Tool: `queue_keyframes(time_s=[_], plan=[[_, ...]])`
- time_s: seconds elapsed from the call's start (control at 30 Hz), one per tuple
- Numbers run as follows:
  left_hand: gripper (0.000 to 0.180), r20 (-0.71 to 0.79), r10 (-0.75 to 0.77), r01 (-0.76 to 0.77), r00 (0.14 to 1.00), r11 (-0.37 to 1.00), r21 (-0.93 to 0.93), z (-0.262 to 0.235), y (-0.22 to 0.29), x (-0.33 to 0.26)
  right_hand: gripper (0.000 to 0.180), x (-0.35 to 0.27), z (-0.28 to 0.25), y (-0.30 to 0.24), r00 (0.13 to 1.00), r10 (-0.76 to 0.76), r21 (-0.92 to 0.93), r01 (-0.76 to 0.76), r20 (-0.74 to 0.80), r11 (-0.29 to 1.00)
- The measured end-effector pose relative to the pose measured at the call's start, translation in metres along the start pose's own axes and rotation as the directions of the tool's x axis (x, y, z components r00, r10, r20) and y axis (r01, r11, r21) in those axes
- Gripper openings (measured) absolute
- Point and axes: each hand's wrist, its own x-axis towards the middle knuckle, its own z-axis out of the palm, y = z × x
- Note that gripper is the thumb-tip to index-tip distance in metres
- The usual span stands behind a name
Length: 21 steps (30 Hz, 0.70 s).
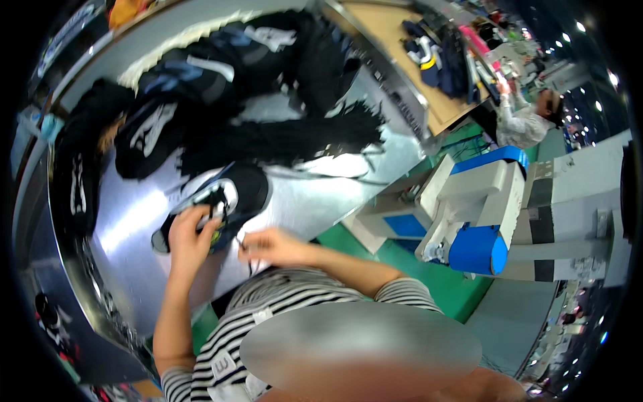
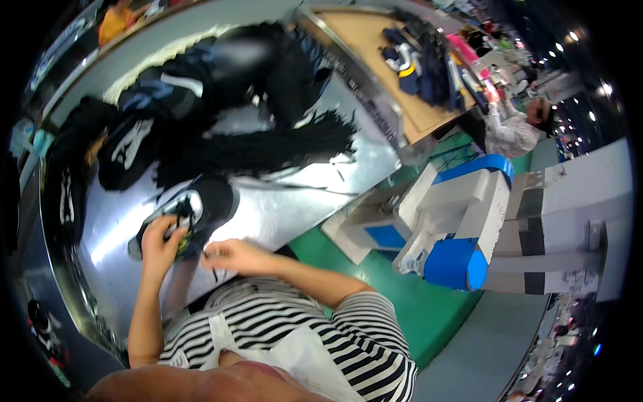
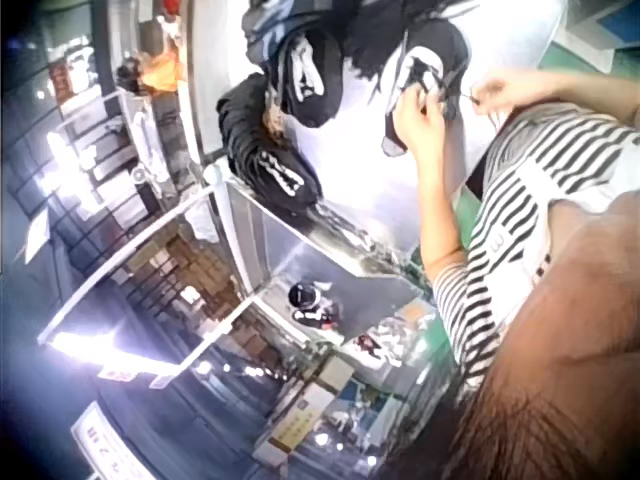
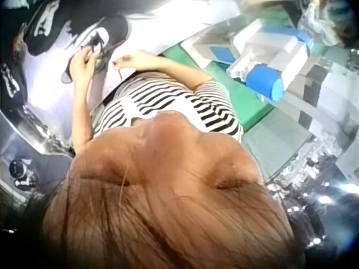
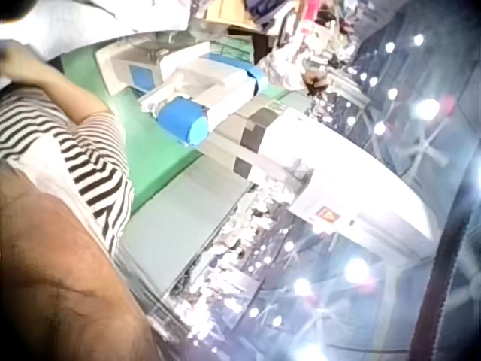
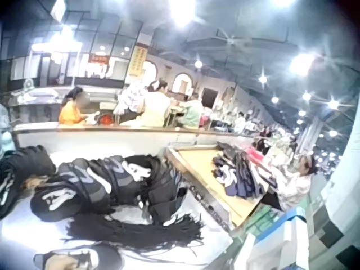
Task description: The person laces a shoe on a workstation, pulling laces through eyelets and checking the fit by lifting the shoe.
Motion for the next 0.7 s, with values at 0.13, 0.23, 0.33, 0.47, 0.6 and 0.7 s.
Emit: queue_keyframes(time_s=[0.13, 0.23, 0.33, 0.47, 0.6, 0.7], plan=[[0.028, 0.116, -0.081, 0.083, 0.99, 0.996, -0.019, 0.027, -0.013, 0.003, 0.012, 0.029, -0.023, -0.006, 0.876, -0.235, 0.259, 0.364, -0.422, 0.895], [0.028, 0.269, -0.181, 0.194, 0.946, 0.981, -0.021, 0.019, 0.004, 0.016, 0.01, 0.051, -0.026, -0.001, 0.769, -0.287, 0.16, 0.447, -0.571, 0.88], [0.03, 0.295, -0.225, 0.266, 0.928, 0.958, -0.105, 0.01, -0.008, 0.006, 0.011, 0.067, -0.012, -0.002, 0.707, -0.351, 0.006, 0.449, -0.614, 0.893], [0.032, 0.371, -0.301, 0.372, 0.878, 0.918, -0.136, 0.004, -0.003, 0.005, 0.011, 0.071, -0.018, -0.002, 0.704, -0.344, -0.017, 0.427, -0.622, 0.904], [0.034, 0.252, -0.238, 0.26, 0.938, 0.964, -0.057, 0.014, 0.005, 0.005, 0.009, 0.072, -0.02, -0.007, 0.672, -0.349, -0.017, 0.447, -0.653, 0.894], [0.033, 0.251, -0.299, 0.314, 0.921, 0.949, -0.022, 0.02, 0.004, 0.007, 0.013, 0.075, -0.023, -0.006, 0.664, -0.374, -0.036, 0.464, -0.647, 0.885]])
